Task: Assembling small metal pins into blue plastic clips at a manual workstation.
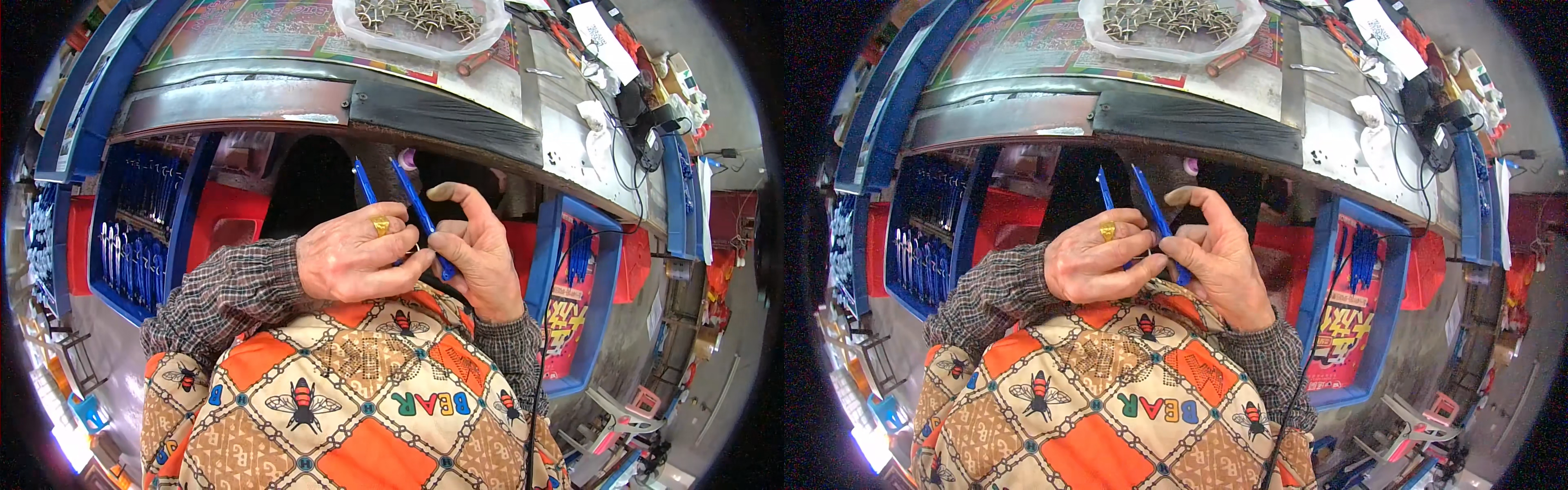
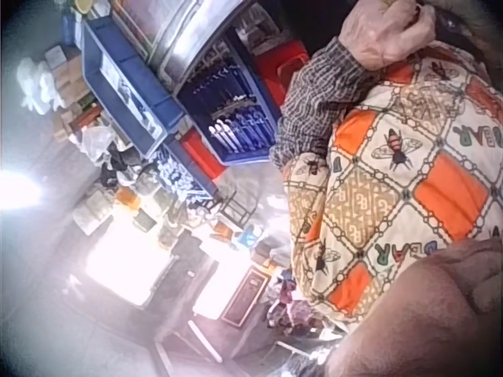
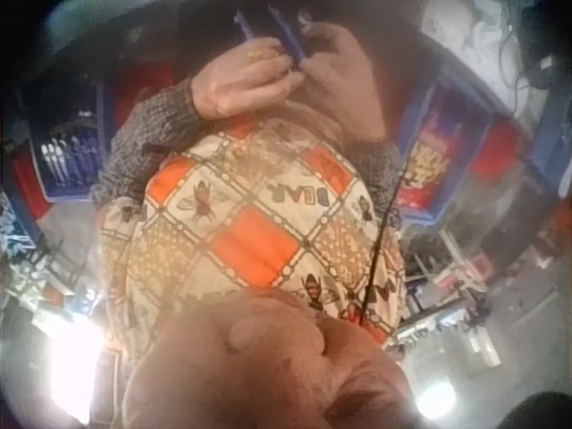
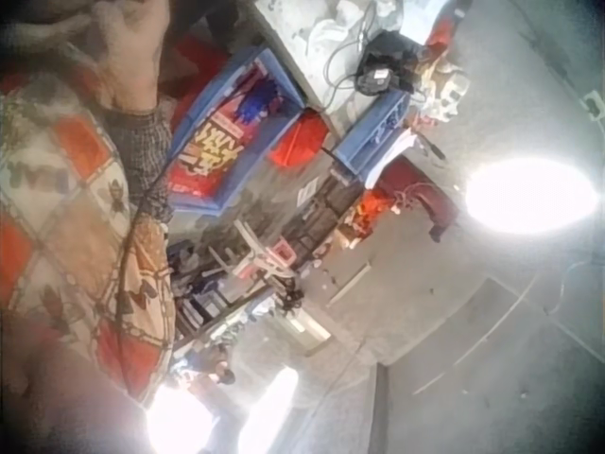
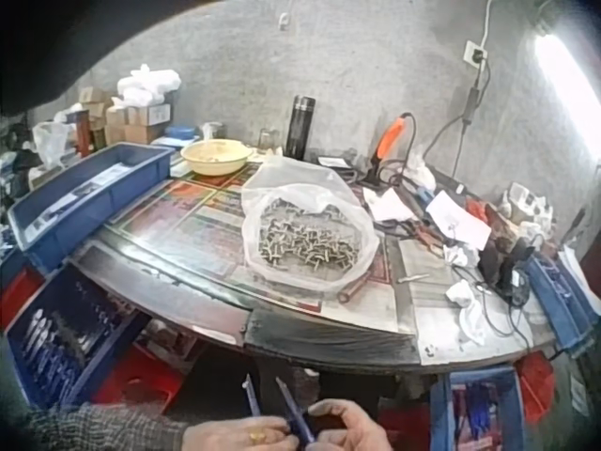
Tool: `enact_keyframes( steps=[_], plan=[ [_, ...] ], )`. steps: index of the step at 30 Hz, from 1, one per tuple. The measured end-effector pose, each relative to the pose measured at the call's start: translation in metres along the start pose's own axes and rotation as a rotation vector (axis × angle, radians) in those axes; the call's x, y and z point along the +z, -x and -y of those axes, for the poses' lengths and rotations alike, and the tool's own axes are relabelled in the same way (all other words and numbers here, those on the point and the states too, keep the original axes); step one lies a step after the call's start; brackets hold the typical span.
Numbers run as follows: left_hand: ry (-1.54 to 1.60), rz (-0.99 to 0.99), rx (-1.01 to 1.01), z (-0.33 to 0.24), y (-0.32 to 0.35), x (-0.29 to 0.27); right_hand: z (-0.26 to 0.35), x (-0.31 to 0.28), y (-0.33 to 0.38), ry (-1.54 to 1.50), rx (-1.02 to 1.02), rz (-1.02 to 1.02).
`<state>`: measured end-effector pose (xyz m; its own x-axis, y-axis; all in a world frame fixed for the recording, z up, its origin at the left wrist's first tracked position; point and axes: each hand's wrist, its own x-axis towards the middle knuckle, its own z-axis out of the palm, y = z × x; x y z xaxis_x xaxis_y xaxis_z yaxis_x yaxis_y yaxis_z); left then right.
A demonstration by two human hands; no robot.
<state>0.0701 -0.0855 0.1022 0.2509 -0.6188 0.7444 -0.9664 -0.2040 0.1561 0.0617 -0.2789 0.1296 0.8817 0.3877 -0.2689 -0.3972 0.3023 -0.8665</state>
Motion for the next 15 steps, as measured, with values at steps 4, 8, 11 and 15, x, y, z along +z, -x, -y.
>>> enact_keyframes(
  steps=[4,8,11,15],
  plan=[
    [0.061,-0.036,-0.084,-0.003,0.0,0.004,-0.003,-0.007,0.0,0.064,0.01,-0.016],
    [0.121,-0.029,-0.19,-0.004,-0.002,0.003,-0.001,-0.013,0.001,0.094,0.044,0.03],
    [0.194,-0.06,-0.3,-0.005,-0.006,0.004,-0.006,-0.018,0.001,0.1,-0.059,0.031],
    [0.238,-0.135,-0.483,-0.009,-0.006,0.007,-0.009,-0.023,0.001,0.111,-0.129,0.051]
  ],
)
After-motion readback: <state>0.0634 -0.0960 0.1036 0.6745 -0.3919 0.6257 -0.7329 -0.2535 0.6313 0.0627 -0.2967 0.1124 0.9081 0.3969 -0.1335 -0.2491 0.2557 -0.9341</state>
